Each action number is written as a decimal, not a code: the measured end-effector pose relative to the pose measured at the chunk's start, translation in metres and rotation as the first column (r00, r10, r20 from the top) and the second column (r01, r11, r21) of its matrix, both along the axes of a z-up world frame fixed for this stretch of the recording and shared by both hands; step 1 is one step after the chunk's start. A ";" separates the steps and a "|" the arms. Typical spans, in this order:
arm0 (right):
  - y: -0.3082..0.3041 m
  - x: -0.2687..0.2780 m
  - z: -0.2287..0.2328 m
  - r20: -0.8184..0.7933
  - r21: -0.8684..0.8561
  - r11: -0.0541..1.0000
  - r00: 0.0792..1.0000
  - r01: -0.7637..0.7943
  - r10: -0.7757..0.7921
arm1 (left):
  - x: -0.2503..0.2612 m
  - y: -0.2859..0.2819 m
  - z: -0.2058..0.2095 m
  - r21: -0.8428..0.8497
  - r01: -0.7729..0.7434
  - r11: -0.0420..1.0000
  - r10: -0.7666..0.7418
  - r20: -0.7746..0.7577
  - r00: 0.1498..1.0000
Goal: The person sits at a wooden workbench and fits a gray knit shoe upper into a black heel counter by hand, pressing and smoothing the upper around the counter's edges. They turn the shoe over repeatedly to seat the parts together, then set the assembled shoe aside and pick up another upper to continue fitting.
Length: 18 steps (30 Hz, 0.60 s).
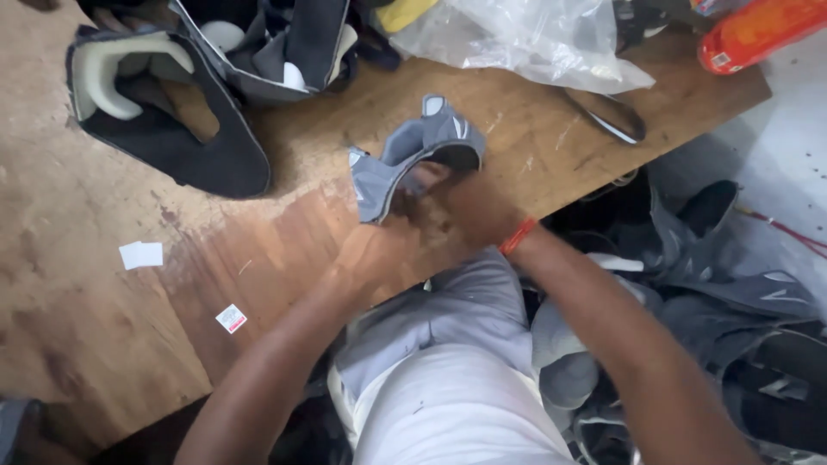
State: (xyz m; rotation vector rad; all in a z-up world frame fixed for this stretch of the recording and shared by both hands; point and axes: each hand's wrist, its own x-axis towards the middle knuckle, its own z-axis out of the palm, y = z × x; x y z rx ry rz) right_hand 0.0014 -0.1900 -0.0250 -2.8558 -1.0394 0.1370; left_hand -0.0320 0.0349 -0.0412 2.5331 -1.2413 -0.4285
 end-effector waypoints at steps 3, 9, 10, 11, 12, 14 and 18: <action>-0.009 0.013 0.007 -0.021 -0.044 0.989 0.990 0.138 -0.139 | 0.016 0.011 -0.021 0.152 -0.072 0.986 0.059 0.089 0.994; 0.025 0.000 0.018 -0.105 0.473 0.874 0.992 0.110 -0.068 | 0.001 -0.032 0.018 0.109 -0.155 0.982 0.140 0.136 0.981; 0.036 -0.002 0.005 -0.021 0.642 0.767 0.999 -0.018 0.041 | 0.000 -0.039 0.030 0.104 -0.165 0.981 0.149 0.143 0.978; 0.040 -0.003 0.006 -0.017 0.643 0.766 0.999 -0.017 0.036 | 0.006 -0.042 0.033 0.100 -0.174 0.980 0.158 0.151 0.976; 0.045 -0.004 0.006 -0.005 0.661 0.751 1.000 0.008 -0.007 | 0.010 -0.043 0.037 0.097 -0.192 0.977 0.176 0.156 0.972; 0.047 -0.008 -0.007 0.005 0.682 0.730 0.999 0.031 -0.046 | 0.028 -0.032 0.024 0.094 -0.227 0.969 0.210 0.165 0.964; 0.044 -0.008 -0.001 -0.044 0.594 0.800 0.996 0.092 -0.082 | 0.072 0.006 -0.025 0.065 -0.307 0.950 0.290 0.191 0.938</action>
